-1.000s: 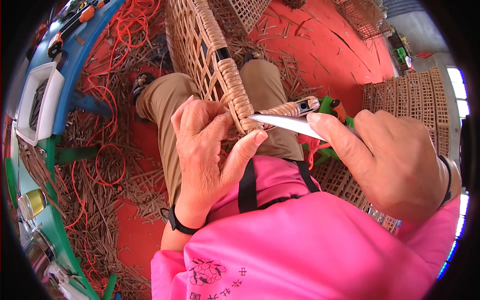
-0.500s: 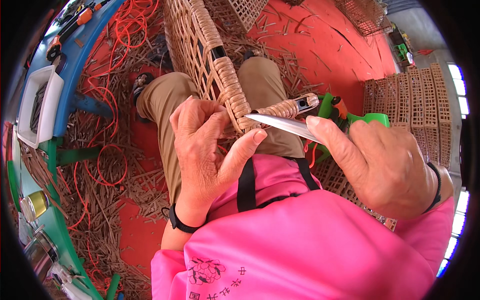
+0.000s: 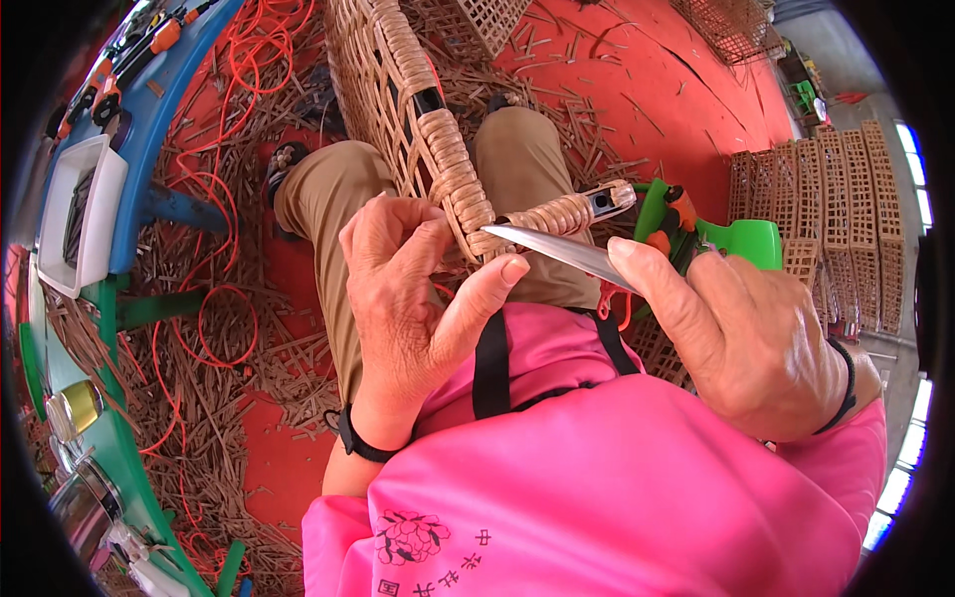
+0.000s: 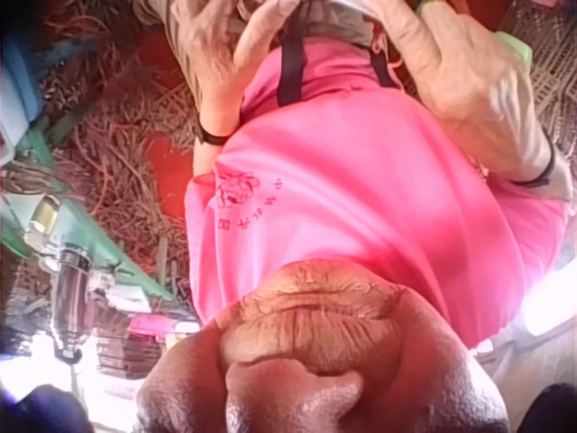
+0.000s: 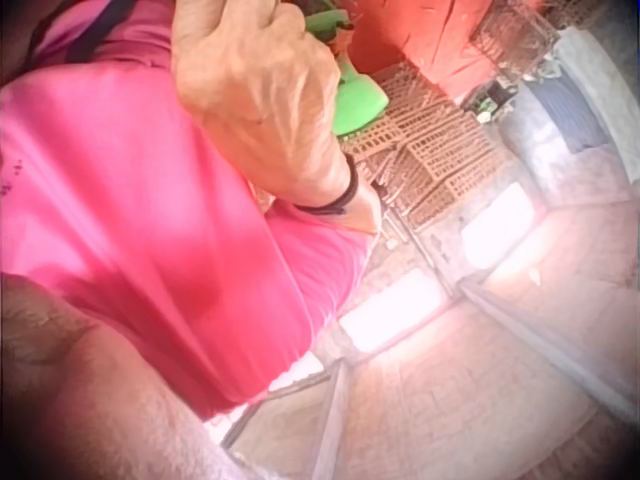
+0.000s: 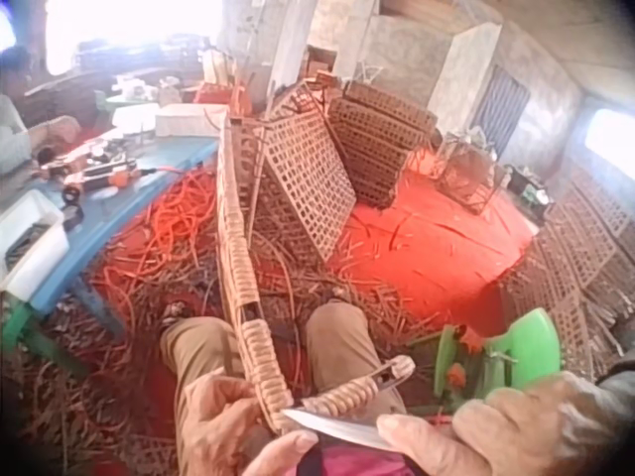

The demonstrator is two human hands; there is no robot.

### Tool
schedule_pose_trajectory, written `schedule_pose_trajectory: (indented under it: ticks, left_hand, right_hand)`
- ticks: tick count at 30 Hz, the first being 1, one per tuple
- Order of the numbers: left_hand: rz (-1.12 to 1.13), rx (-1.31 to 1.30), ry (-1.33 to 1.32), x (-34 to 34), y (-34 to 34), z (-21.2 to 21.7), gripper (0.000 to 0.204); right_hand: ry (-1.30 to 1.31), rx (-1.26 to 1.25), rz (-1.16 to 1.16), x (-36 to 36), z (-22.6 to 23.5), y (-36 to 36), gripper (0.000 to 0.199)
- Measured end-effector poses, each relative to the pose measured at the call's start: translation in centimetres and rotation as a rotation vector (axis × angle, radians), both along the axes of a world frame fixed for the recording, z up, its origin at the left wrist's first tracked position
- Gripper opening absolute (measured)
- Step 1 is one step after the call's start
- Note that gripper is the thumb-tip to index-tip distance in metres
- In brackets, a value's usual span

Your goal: Weaving strips of wicker material onto a chair frame and securing them with a staple gun.

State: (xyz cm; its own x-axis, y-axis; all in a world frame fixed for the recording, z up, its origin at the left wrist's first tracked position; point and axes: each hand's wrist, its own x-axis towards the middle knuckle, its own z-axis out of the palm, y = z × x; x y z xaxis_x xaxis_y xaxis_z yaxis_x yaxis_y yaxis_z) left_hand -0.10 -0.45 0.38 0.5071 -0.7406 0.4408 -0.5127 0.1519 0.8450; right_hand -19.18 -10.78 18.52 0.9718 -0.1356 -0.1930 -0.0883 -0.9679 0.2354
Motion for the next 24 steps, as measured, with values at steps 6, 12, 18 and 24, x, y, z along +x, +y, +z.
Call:
schedule_pose_trajectory:
  ticks: [6,12,18,24]
  left_hand:
    - [0.013,0.008,0.014,-0.1,0.2,0.1,0.044]
    - [0.027,0.001,0.036,-0.2,0.3,0.0,0.042]
    - [0.032,-0.009,0.044,-0.4,0.1,-0.2,0.041]
    - [0.025,-0.022,0.021,-0.3,0.1,-0.3,0.042]
  right_hand:
    - [-0.066,0.046,-0.083,-0.3,-0.9,0.6,0.06]
    - [-0.244,0.387,-0.269,-1.3,-1.9,-0.6,0.043]
    - [-0.315,0.648,-0.425,-1.9,-2.0,-1.0,0.04]
    - [-0.221,0.624,-0.391,-0.8,-1.2,-1.3,0.037]
